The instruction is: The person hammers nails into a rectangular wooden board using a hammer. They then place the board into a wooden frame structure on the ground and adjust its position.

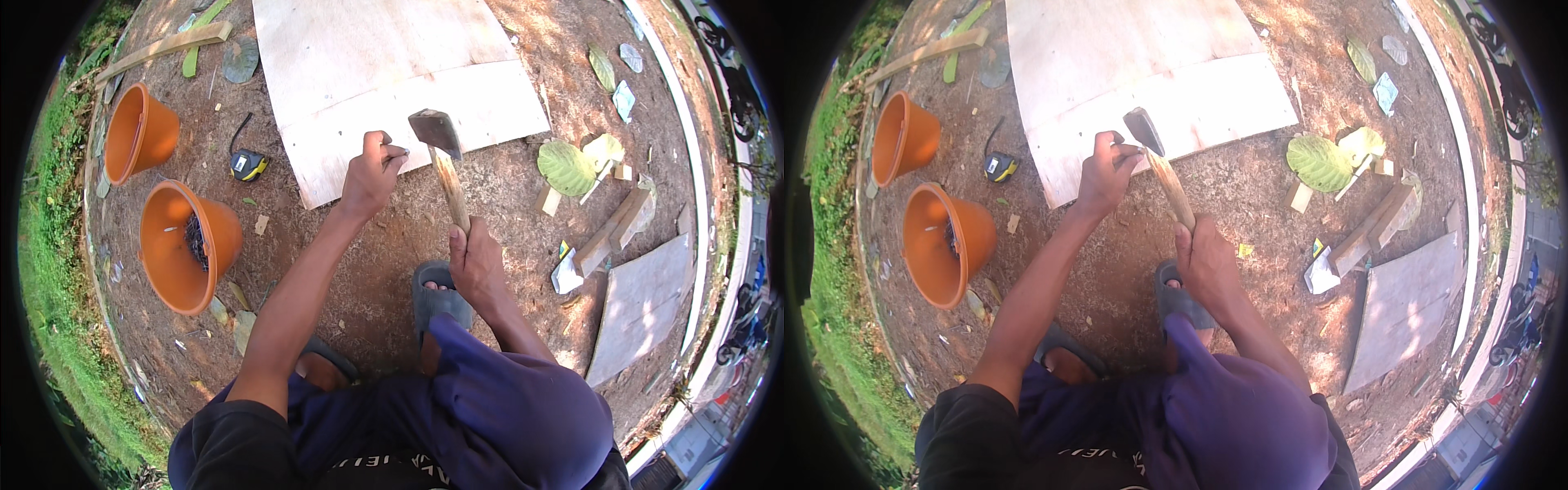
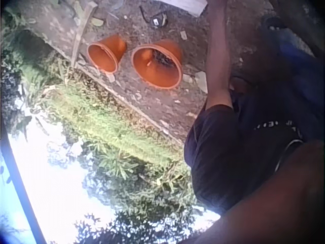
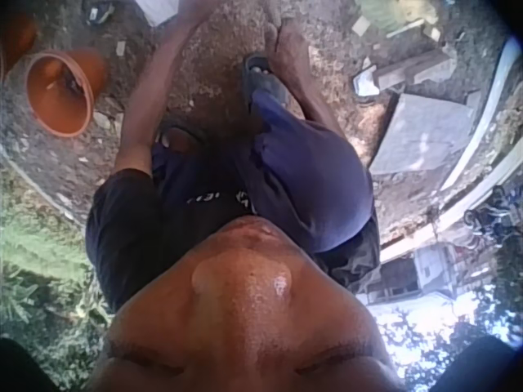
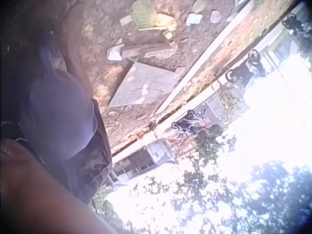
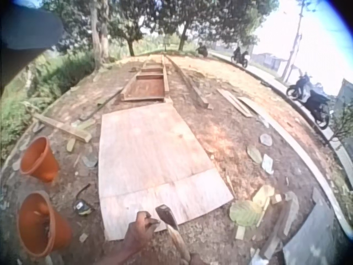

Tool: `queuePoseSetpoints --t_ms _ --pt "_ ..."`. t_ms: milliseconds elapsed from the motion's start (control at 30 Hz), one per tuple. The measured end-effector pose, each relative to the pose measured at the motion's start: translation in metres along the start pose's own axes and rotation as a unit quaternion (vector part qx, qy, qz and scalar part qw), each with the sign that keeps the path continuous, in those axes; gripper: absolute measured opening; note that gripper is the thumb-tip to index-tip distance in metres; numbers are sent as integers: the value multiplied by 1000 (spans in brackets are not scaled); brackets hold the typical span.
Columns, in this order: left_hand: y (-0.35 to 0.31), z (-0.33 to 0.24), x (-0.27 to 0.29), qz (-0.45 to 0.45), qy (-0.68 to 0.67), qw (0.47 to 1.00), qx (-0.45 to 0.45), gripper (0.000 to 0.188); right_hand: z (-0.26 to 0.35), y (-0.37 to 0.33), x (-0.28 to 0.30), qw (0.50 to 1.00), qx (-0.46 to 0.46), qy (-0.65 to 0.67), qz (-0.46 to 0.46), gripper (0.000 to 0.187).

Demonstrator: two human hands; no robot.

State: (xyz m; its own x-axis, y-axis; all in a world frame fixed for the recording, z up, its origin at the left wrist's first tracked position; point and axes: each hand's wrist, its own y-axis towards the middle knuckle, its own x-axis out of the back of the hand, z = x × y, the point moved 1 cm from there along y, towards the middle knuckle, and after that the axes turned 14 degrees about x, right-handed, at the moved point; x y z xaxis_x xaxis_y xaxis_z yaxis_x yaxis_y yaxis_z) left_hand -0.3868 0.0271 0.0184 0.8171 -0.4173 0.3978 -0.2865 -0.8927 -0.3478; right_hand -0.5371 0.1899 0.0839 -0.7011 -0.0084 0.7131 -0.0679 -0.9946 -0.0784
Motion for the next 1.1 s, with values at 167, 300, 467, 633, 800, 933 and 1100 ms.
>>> queuePoseSetpoints --t_ms 167,300,467,633,800,933,1100 --pt "2 6 2 -16 2 1000 -12 40 5 5 2 999 -28 10 45 31" --pt "2 7 -2 -41 -12 999 -33 38 12 -1 6 998 41 4 -45 30" --pt "1 5 -3 -35 17 998 -41 37 -13 7 -1 995 -55 -9 84 31" --pt "-2 12 2 -30 -29 999 -6 36 30 -4 23 997 47 5 -67 32" --pt "-3 0 -2 -13 -17 1000 -1 36 -13 1 -5 998 -41 -3 42 32" --pt "0 10 5 -61 -5 992 -112 29 -5 2 6 1000 -4 28 3 32" --pt "52 9 33 -308 223 896 -230 27 27 -1 36 977 135 38 -159 45"
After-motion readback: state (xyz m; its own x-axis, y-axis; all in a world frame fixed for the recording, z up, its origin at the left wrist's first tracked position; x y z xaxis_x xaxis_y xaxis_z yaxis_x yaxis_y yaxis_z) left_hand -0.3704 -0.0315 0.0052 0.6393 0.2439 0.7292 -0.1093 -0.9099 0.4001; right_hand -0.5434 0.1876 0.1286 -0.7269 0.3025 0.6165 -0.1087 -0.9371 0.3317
